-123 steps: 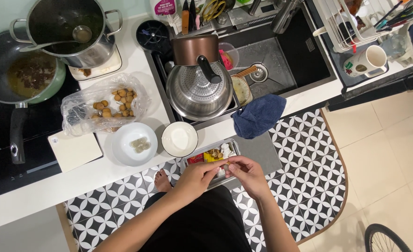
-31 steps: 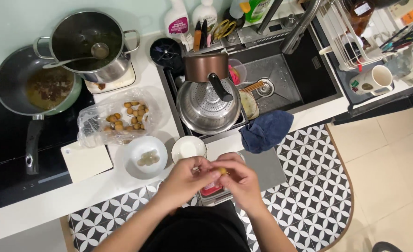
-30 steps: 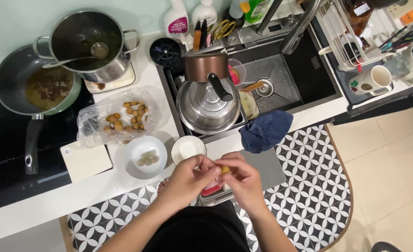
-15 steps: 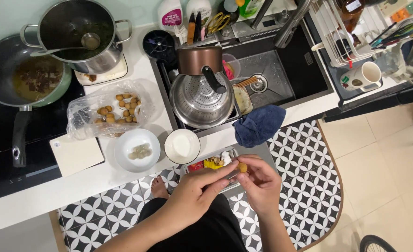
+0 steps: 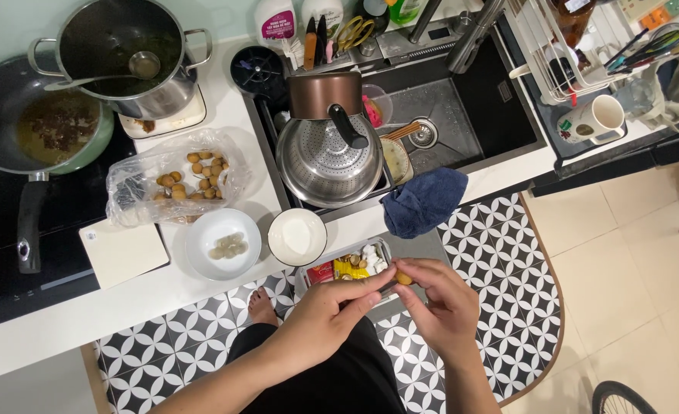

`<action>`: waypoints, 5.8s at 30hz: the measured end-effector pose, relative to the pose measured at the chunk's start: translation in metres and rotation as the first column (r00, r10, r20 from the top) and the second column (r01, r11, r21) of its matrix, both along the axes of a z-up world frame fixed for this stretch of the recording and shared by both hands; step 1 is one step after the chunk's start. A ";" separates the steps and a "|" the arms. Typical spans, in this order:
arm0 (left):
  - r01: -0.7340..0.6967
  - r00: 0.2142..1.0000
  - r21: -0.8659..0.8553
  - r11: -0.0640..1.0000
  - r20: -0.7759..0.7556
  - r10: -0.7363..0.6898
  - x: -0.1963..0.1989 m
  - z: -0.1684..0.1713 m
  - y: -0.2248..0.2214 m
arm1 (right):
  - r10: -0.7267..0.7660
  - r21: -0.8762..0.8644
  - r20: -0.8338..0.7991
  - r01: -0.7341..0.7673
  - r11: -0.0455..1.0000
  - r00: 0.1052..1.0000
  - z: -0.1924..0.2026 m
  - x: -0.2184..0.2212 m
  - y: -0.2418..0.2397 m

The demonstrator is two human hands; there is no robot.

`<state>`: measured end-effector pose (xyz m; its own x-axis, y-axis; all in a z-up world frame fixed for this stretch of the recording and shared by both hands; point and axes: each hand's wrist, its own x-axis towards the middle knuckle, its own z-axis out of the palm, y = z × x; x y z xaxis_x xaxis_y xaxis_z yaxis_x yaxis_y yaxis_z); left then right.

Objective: Peel longans by hand and place the fruit into a bowl.

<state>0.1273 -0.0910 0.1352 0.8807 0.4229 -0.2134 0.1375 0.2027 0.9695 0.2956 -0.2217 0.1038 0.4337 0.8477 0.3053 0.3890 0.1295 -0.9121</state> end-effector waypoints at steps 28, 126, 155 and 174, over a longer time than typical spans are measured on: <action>-0.162 0.907 -0.281 0.946 -0.421 0.030 0.034 -0.156 -0.018 | -0.318 -0.175 -0.466 0.267 0.948 0.825 -0.142 -0.018 -0.031; -0.024 0.580 0.849 0.527 -0.418 0.700 -0.102 -0.212 0.268 | 0.196 -0.277 0.102 -0.161 0.947 0.975 -0.175 -0.150 0.193; -0.466 0.854 0.231 0.854 -0.136 0.503 -0.118 -0.120 0.213 | 0.299 -0.761 0.296 0.035 0.648 0.907 -0.178 -0.048 0.056; -0.063 0.997 -0.445 0.893 0.010 0.075 -0.014 -0.133 0.020 | 0.088 -0.062 -0.789 -0.222 0.973 0.608 -0.078 -0.033 0.017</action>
<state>0.1134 -0.0710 0.0026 0.8608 0.3491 -0.3704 0.0832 0.6214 0.7791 0.2626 -0.2049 0.0262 0.3086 0.9280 -0.2087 -0.4877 -0.0340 -0.8724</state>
